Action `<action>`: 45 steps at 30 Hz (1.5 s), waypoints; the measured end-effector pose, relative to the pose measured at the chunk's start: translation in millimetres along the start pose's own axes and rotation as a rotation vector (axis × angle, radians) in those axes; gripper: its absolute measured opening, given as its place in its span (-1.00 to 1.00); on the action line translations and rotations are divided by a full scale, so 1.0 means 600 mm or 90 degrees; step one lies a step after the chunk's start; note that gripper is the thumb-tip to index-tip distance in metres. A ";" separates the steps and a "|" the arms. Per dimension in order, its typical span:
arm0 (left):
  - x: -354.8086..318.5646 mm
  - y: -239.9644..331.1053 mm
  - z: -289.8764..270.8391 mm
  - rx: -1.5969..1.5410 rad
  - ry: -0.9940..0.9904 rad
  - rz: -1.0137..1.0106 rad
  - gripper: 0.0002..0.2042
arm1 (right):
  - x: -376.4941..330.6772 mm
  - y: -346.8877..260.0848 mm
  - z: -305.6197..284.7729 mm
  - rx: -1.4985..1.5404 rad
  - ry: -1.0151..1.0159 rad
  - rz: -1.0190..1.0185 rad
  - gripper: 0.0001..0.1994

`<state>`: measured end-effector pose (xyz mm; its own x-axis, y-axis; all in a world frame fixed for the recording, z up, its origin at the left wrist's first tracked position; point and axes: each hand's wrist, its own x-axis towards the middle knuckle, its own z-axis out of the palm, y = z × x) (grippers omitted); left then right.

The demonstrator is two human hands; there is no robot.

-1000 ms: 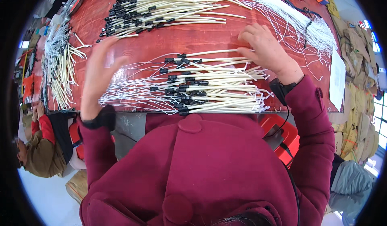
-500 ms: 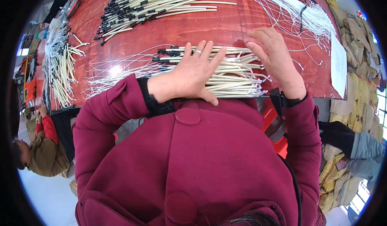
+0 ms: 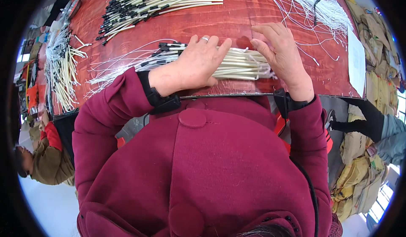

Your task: Arrange and align thin white rods with black tips into bundles on a production table.

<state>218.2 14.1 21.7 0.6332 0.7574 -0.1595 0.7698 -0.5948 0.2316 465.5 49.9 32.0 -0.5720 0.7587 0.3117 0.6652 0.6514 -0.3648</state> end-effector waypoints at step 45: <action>0.110 -0.121 -0.017 -0.472 -0.083 -0.228 -0.52 | 0.057 -0.158 0.105 0.822 0.026 0.582 -0.20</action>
<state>203.1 109.9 4.2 0.3993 0.8027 -0.4430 0.7022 0.0429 0.7106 352.8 14.3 22.0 -0.1965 0.8919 -0.4072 -0.0880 -0.4297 -0.8987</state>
